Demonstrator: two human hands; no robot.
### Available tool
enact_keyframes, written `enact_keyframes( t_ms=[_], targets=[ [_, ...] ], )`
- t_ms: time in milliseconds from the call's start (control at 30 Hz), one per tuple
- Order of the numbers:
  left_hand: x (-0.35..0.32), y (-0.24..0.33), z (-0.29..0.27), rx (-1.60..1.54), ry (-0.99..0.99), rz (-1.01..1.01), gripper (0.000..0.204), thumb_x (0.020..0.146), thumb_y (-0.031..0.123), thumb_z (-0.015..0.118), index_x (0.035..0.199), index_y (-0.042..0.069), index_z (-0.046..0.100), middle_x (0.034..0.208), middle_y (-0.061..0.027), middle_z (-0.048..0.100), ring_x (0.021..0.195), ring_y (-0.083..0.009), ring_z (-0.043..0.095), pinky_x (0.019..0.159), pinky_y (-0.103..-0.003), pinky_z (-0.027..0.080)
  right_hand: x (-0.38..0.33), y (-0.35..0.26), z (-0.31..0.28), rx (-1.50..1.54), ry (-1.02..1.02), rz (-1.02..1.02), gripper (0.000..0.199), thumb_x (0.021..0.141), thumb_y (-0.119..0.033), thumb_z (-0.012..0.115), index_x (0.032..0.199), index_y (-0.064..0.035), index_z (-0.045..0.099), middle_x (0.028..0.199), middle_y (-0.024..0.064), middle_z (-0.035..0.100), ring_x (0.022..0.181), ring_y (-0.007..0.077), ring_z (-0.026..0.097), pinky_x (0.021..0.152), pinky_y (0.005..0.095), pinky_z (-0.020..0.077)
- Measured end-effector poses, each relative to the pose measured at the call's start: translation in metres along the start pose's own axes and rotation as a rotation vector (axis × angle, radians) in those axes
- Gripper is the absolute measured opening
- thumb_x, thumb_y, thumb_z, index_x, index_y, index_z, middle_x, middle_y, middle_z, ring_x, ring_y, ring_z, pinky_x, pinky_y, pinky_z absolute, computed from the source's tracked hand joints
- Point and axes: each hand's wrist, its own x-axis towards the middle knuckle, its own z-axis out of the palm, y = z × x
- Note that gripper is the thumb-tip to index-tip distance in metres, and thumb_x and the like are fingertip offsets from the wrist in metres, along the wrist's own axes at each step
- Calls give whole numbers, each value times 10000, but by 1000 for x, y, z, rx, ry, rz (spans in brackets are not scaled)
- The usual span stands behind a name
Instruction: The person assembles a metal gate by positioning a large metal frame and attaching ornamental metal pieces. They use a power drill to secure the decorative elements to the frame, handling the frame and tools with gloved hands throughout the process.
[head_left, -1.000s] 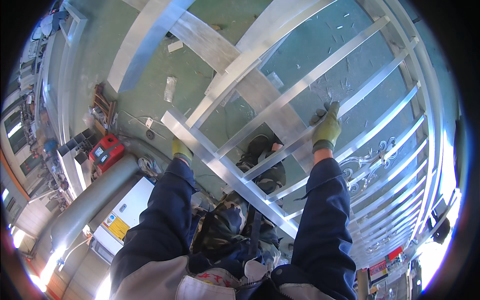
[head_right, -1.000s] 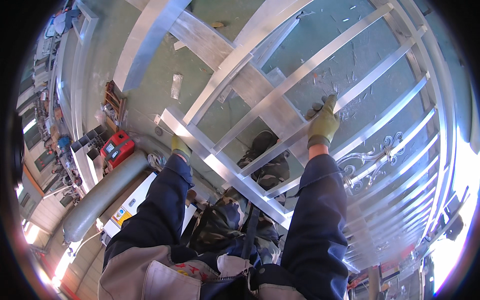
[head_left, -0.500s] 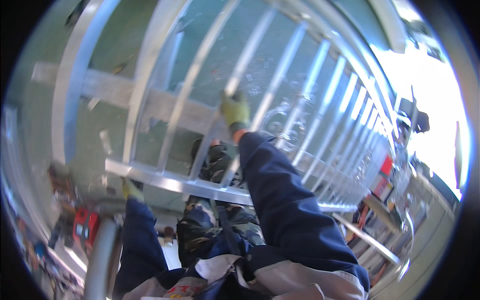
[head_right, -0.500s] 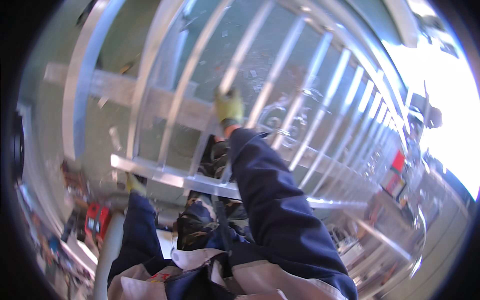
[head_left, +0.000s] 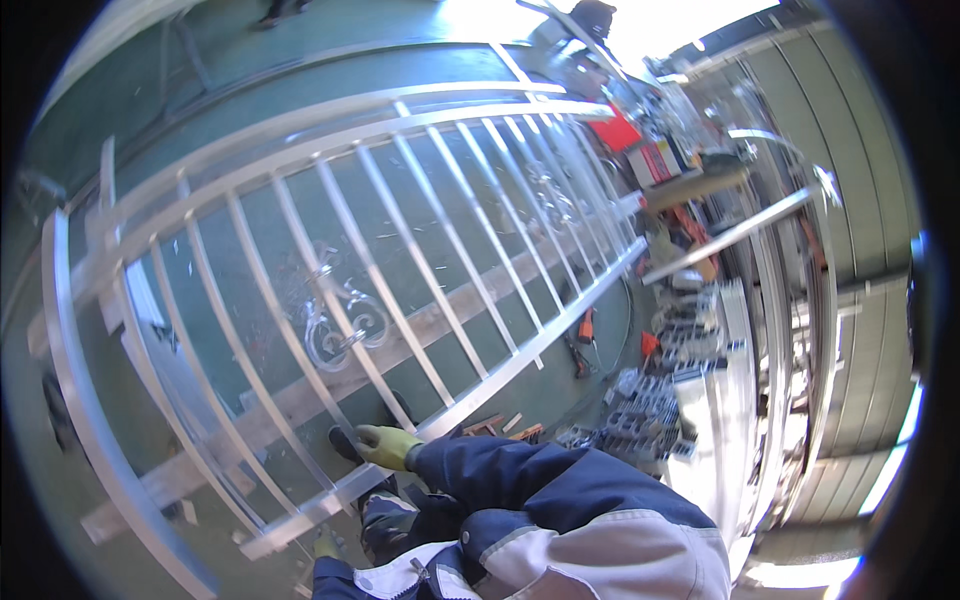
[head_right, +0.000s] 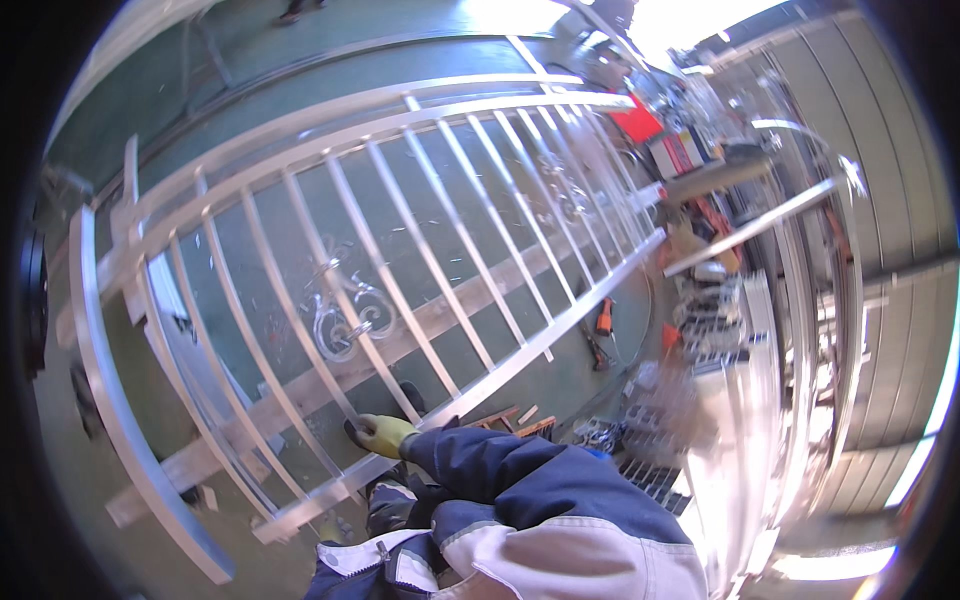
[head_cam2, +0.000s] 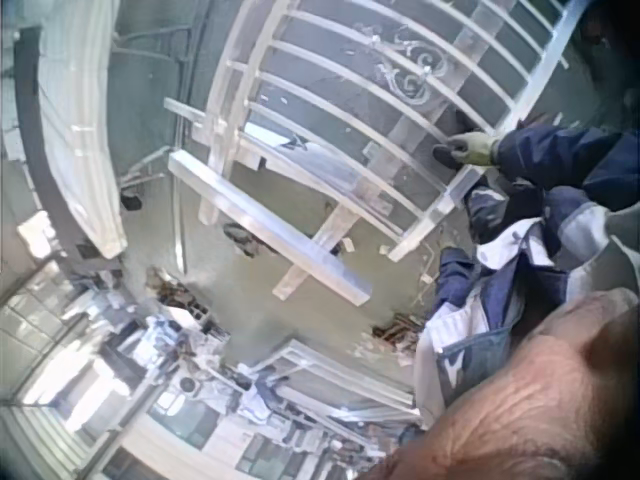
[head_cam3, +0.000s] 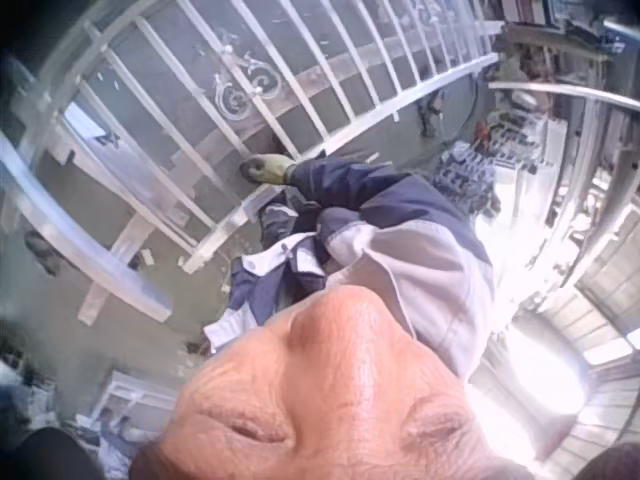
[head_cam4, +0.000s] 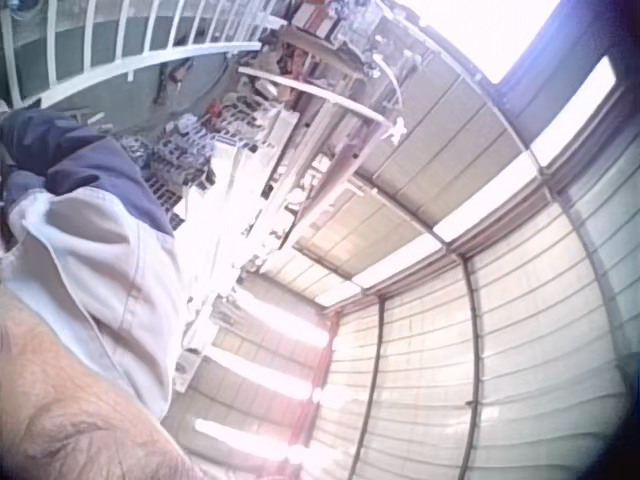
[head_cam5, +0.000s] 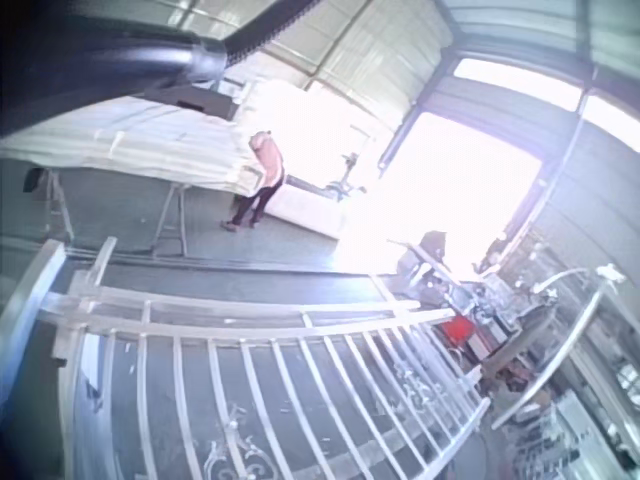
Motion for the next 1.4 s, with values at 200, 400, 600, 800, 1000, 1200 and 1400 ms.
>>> enact_keyframes(
  t_ms=[200, 400, 600, 800, 1000, 1200, 1400],
  targets=[
    [-44, 69, 44, 261, -225, 152, 307, 1059, 390, 529, 1240, 149, 579, 905, -36, 596, 666, -159, 574, 560, -323, 479, -52, 116, -34, 127, 273, 128, 537, 966, -406, 559, 1345, -30, 612, 1211, 251, 701, 1165, 398, 665, 982, 432, 515],
    [-90, 93, 108, 350, -140, 211, 351, 1052, 365, 537, 1316, 134, 531, 946, -61, 609, 700, -198, 600, 584, -382, 506, -122, 211, -73, 231, 296, 215, 523, 953, -408, 566, 1289, -22, 671, 1264, 232, 696, 1200, 390, 652, 1043, 430, 491],
    [-143, 81, 191, 430, -200, 228, 226, 1037, 306, 555, 1154, 117, 599, 915, -67, 635, 616, -180, 595, 505, -318, 474, -185, 331, -97, 354, 288, 285, 567, 965, -464, 588, 1323, -31, 667, 1322, 220, 676, 1261, 356, 626, 1078, 401, 468],
    [-196, 68, 278, 651, -240, 387, 256, 1019, 336, 610, 1145, 119, 659, 887, -38, 676, 669, -166, 642, 542, -314, 504, -218, 463, -105, 404, 516, 341, 497, 950, -452, 610, 1177, -27, 734, 1134, 213, 743, 1086, 375, 700, 962, 411, 525],
    [-236, 51, 376, 930, -303, 408, 331, 1000, 379, 647, 1192, 114, 696, 961, -46, 716, 730, -165, 684, 577, -321, 533, -279, 594, -98, 699, 680, 503, 423, 974, -402, 605, 1109, -23, 737, 1002, 180, 758, 899, 312, 736, 800, 422, 563],
    [-226, 102, 419, 1060, -292, 493, 336, 991, 396, 639, 1183, 125, 690, 940, -32, 717, 699, -156, 663, 577, -326, 515, -315, 553, -64, 1297, 773, 585, 321, 1001, -358, 628, 1150, -83, 698, 869, 77, 702, 655, 206, 684, 568, 383, 541],
    [-238, 34, 542, 1238, -493, 459, 317, 988, 388, 645, 1197, 153, 680, 951, -36, 716, 721, -178, 666, 600, -336, 505, -406, 647, 81, 76, 523, 604, 345, 923, -403, 675, 934, -63, 731, 819, 86, 714, 792, 266, 731, 725, 422, 577]
  ],
)
